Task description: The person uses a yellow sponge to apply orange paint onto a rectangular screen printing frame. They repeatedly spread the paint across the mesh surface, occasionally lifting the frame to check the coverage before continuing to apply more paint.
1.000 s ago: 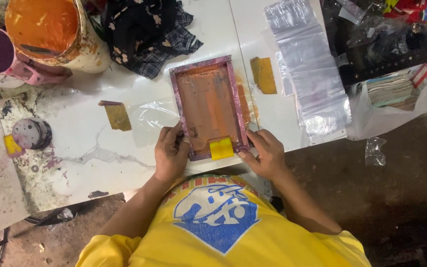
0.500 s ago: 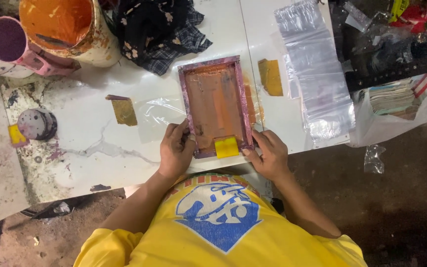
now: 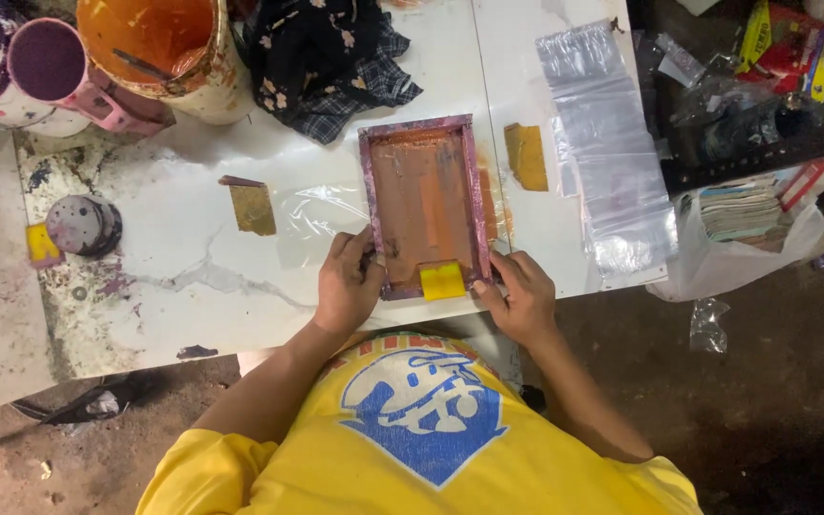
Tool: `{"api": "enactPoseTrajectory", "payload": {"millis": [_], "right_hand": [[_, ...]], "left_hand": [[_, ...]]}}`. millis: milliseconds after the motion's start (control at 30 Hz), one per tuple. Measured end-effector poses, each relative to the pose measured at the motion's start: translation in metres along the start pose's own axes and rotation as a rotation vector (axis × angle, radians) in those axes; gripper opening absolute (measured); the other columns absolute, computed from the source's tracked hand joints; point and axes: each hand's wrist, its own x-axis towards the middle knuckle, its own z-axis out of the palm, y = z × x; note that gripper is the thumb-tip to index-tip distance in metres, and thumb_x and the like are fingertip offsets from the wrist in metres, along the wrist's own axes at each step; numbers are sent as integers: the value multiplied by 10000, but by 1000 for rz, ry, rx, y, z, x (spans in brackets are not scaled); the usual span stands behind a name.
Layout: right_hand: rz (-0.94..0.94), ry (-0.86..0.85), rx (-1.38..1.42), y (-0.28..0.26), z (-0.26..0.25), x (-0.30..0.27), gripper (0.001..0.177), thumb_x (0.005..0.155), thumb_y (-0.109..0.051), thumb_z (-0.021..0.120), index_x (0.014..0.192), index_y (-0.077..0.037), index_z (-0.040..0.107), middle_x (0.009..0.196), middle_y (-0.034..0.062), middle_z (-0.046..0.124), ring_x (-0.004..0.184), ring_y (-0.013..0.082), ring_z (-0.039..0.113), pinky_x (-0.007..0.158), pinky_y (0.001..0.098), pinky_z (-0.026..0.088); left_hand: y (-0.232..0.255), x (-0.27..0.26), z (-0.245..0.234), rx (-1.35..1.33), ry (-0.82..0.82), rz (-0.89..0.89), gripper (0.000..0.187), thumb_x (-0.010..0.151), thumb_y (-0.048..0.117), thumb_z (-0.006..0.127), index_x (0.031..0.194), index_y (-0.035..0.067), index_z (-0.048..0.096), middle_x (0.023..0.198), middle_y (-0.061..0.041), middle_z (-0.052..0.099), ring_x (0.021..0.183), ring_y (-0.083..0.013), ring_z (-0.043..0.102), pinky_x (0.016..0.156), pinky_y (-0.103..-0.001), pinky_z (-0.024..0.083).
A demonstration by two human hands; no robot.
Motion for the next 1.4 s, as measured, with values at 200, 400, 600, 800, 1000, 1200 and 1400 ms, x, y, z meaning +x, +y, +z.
{"api": "enactPoseTrajectory", "payload": {"millis": [200,400,600,800,1000,1200,1400], "right_hand": [[-9,15,-1,2,2,-3,347,975,-293,729,1117,24,721,787,129,607,613,302,614,553,398,510],[-9,4,11,9,5,-11,403,965,-330,738,1154,27,720,820,133,630,648,314,636,588,406,522],[12,-8,24,8,4,-11,420,963,-339,745,1169,26,717,836,153,636,660,339,646,600,425,527],[16,-17,7,4,4,-8,400,973,-304,734,1158,50,713,845,167,634,662,349,647,590,428,531],[17,-4,-27,4,5,-9,380,965,-296,746,1162,28,721,843,144,635,667,329,658,586,423,535],[145,135,94,6,7,-16,322,986,-170,710,1211,59,723,838,157,632,684,315,656,591,377,534],[160,190,151,2,4,-12,323,1031,-153,669,1229,101,693,841,181,617,688,312,650,599,377,525]], "left_hand": [[-4,-2,4,26,11,-16,442,833,73,679,1258,-47,689,971,-132,640,875,-320,711,787,-346,573],[1,-3,1,23,-6,-21,438,877,130,688,1284,-32,675,993,-133,638,894,-327,711,788,-361,577],[8,-1,-3,16,-7,-25,407,899,128,687,1272,-35,679,985,-133,636,875,-331,718,765,-363,584],[2,-2,0,29,-21,-47,410,901,127,678,1276,-40,671,986,-123,622,863,-318,714,748,-350,585],[3,-1,0,28,-26,-74,415,899,106,684,1285,-45,666,986,-118,610,852,-297,714,724,-336,586],[11,-3,-3,-170,63,-119,394,915,57,677,1282,-78,630,978,-173,571,826,-329,673,670,-389,557],[24,-6,-15,-451,185,-94,345,960,-20,617,1300,23,573,958,-79,588,777,-151,572,631,-275,489]]}}
